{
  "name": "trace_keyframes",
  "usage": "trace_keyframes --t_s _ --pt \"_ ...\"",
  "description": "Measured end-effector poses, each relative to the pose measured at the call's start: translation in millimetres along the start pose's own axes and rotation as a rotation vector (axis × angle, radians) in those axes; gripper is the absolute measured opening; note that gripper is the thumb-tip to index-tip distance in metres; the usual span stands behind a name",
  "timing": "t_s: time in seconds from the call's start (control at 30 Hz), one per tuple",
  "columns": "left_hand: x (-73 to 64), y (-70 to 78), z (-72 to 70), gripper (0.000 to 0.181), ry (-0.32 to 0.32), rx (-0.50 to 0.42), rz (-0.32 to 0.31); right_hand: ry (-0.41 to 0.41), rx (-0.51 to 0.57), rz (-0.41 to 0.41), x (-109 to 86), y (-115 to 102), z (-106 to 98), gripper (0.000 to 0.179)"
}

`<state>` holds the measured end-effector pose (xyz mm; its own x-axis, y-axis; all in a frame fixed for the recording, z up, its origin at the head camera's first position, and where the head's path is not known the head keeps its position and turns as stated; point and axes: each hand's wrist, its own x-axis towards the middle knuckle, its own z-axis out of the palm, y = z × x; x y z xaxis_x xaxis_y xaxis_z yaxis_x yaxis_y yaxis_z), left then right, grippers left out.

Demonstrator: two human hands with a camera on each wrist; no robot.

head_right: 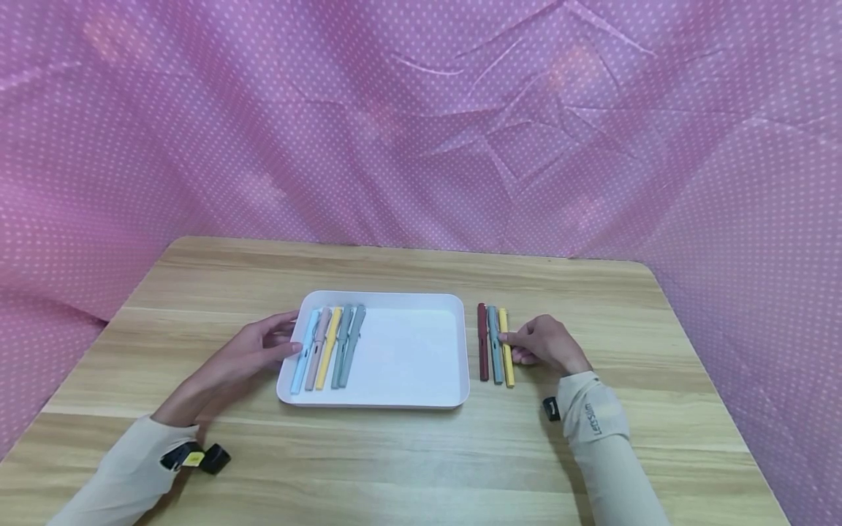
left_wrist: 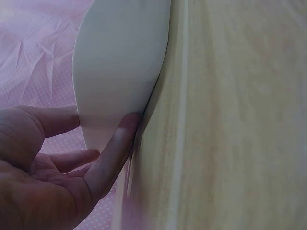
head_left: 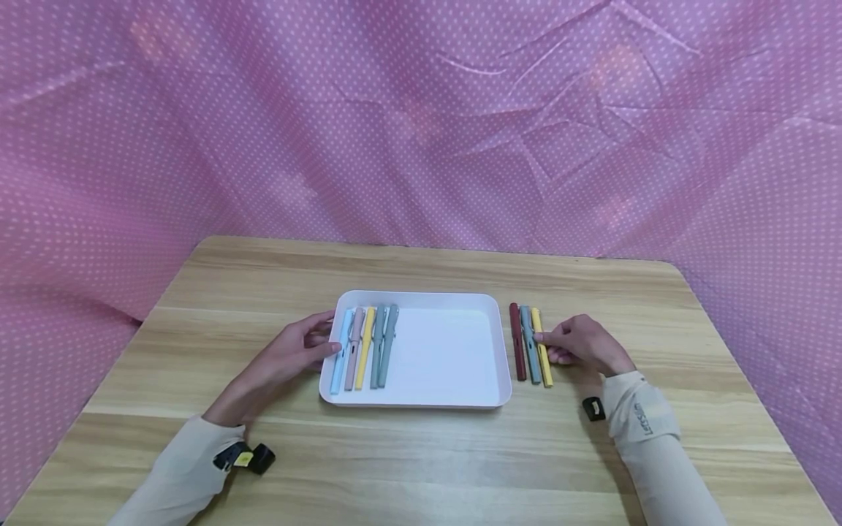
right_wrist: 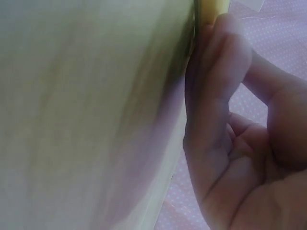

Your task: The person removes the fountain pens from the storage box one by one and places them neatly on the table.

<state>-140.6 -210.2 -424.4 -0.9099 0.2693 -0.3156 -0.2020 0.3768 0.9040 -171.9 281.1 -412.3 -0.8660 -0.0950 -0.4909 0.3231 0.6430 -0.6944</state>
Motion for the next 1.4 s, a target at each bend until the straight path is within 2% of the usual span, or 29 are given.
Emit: trace_keyframes --t_s 0.63,0.87,1.1,1.4 --pt "1.7 -1.5 0.1 0.073 0.003 -0.006 0.008 0.028 -0.027 -0.033 -10.4 -1.3 -7.8 0.032" --pt "1.6 -2.5 0.0 0.073 0.009 -0.003 -0.010 0.032 0.015 -0.036 -12.5 -6.2 -8.3 0.030" --pt "1.6 -3.8 0.8 0.073 0.005 -0.006 0.007 0.041 0.020 -0.040 -13.9 -8.6 -6.8 0.031" --pt "1.3 -1.5 -0.1 0.073 -0.011 -0.013 0.043 0.059 -0.008 -0.088 -18.7 -16.9 -7.0 0.036"
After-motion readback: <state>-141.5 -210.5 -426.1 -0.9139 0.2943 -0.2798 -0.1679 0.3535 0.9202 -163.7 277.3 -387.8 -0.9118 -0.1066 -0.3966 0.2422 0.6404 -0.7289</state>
